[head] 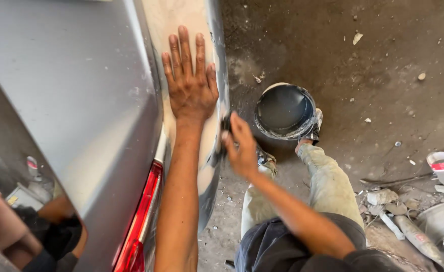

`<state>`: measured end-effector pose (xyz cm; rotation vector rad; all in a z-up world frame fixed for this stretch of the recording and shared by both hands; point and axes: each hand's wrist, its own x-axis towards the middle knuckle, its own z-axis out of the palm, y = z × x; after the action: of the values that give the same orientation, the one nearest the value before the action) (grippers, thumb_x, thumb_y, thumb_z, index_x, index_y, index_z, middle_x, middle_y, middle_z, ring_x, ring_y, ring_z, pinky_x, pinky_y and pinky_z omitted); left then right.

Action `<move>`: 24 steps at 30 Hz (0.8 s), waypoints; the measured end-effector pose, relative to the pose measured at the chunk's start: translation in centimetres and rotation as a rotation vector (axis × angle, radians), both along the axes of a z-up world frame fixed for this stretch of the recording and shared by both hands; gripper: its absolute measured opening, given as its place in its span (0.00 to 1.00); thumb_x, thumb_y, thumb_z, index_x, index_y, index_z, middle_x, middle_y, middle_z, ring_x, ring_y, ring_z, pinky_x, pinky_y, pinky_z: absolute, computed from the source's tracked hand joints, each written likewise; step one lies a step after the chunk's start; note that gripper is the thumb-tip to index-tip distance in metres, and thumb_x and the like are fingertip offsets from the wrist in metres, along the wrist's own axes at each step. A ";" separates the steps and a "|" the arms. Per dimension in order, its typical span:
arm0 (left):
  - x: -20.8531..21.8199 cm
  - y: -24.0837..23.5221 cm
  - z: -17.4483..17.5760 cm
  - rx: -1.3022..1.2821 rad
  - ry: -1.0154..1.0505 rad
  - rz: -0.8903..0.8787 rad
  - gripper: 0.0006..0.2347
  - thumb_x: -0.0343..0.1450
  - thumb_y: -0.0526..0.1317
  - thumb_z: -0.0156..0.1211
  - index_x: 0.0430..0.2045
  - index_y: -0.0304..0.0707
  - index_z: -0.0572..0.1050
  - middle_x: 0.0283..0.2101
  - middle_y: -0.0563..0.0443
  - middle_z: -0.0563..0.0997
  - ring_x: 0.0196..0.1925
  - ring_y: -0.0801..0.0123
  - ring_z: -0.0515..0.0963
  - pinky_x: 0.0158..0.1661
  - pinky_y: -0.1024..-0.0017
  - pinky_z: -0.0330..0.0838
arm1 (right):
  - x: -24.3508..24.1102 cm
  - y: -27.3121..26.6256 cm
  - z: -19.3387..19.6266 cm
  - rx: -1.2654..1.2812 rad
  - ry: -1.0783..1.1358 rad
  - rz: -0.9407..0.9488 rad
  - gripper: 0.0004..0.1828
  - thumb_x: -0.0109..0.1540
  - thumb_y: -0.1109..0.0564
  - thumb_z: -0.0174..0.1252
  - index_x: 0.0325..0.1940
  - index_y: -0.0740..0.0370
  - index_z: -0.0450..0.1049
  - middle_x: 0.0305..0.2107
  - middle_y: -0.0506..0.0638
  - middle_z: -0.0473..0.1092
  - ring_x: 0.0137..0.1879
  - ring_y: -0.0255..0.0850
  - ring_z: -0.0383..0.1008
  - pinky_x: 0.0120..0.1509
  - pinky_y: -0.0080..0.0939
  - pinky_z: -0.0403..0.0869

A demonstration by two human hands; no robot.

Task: The person sands the rear bumper of a silver car using a sanding block, repeatedly dipping it into a bucket of water. They work on the lower section near the taillight and the side edge, smoothing the surface.

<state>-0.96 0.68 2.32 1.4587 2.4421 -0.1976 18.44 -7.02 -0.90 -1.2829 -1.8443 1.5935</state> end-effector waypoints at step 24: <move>-0.1 -0.6 -1.1 0.311 -0.050 0.118 0.24 0.78 0.46 0.48 0.73 0.53 0.58 0.78 0.51 0.52 0.80 0.59 0.51 0.76 0.53 0.45 | 4.7 14.7 -10.5 -0.593 -0.025 0.541 0.28 0.69 0.52 0.55 0.72 0.66 0.67 0.45 0.55 0.73 0.49 0.33 0.70 0.57 0.31 0.70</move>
<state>-1.09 0.08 1.18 1.4089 2.5947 0.2515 23.13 7.67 -11.36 -1.0512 -1.9091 2.5662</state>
